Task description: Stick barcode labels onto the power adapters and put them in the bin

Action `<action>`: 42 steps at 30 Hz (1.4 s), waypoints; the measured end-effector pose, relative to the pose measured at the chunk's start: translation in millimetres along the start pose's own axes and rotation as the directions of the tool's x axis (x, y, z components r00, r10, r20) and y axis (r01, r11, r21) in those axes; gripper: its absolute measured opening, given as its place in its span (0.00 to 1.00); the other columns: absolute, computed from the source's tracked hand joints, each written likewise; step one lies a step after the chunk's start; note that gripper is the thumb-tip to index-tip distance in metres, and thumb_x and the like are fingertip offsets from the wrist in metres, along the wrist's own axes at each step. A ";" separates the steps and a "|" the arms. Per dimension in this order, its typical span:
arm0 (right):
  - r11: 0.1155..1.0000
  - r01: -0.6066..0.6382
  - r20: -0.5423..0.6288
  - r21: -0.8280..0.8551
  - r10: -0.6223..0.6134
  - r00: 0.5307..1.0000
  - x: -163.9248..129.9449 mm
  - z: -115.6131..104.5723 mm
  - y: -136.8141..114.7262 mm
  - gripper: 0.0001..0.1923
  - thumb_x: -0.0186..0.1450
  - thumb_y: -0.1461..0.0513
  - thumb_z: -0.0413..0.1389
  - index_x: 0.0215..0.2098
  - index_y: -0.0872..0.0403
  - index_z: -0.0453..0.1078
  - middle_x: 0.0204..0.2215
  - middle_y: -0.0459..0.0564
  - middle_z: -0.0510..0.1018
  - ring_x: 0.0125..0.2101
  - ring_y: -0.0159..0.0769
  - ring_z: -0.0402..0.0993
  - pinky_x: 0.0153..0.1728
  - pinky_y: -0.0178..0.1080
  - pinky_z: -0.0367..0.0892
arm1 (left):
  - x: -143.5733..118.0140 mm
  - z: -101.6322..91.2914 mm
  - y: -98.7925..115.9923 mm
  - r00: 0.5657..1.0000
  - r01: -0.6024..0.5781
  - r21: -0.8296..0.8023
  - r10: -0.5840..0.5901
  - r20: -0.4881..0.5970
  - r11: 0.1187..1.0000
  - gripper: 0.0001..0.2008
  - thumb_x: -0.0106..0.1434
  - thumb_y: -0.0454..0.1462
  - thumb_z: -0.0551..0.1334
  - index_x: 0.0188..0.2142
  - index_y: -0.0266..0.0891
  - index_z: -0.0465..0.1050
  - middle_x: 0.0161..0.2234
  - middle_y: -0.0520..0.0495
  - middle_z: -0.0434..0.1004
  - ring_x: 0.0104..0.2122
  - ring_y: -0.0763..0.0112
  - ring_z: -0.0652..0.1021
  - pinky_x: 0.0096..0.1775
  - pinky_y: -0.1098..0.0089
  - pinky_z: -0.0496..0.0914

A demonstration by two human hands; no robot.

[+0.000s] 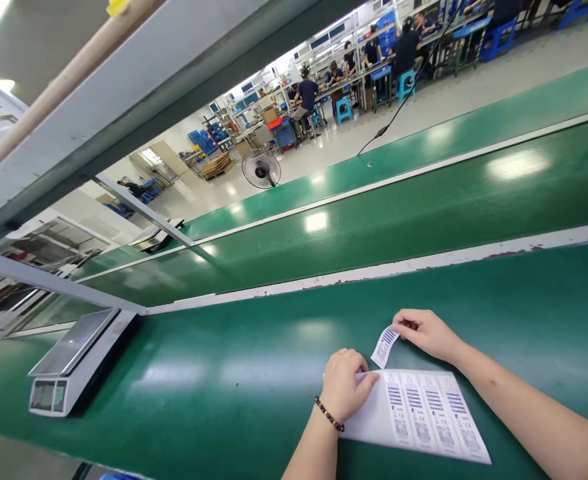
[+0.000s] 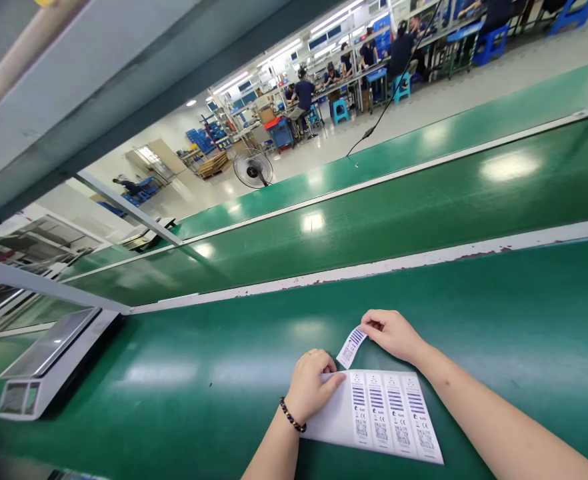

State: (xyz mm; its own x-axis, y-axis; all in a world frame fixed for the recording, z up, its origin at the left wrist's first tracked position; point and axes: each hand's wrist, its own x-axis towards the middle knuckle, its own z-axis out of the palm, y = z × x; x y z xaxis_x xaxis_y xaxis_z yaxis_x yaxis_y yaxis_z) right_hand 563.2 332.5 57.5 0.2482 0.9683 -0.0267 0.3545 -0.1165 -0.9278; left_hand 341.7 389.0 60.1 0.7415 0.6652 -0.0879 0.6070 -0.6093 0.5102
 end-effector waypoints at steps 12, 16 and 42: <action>1.000 0.017 0.012 -0.017 -0.017 1.000 0.9 0.3 -1.0 0.13 0.58 0.53 0.52 0.22 0.51 0.69 0.19 0.44 0.72 0.23 0.32 0.66 0.26 0.35 0.60 | -0.2 0.6 -0.5 1.000 -0.001 0.011 0.001 0.000 1.000 0.07 0.54 0.38 0.64 0.25 0.40 0.67 0.26 0.52 0.71 0.31 0.70 0.70 0.36 0.69 0.62; 1.000 0.020 0.019 -0.024 -0.020 1.000 1.0 0.6 -0.6 0.13 0.58 0.53 0.52 0.22 0.51 0.69 0.19 0.44 0.72 0.23 0.33 0.66 0.26 0.35 0.59 | -0.3 0.9 -0.8 1.000 0.005 0.010 -0.005 0.003 1.000 0.08 0.54 0.38 0.64 0.24 0.40 0.66 0.27 0.52 0.71 0.31 0.70 0.70 0.37 0.69 0.62; 0.998 0.026 0.048 -0.058 -0.024 0.999 1.7 0.9 6.9 0.13 0.60 0.53 0.51 0.24 0.52 0.68 0.20 0.44 0.72 0.23 0.32 0.66 0.26 0.35 0.61 | 0.9 -0.9 2.2 1.000 0.021 -0.013 -0.021 -0.011 1.000 0.08 0.54 0.37 0.64 0.24 0.39 0.65 0.26 0.53 0.71 0.31 0.70 0.70 0.36 0.70 0.61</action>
State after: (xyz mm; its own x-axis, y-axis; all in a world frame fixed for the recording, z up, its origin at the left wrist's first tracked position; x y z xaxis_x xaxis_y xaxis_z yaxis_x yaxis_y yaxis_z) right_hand 565.3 333.6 50.7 0.1959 0.9804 -0.0229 0.4124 -0.1036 -0.9051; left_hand 343.4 388.6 61.9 0.7253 0.6827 -0.0889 0.6187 -0.5898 0.5190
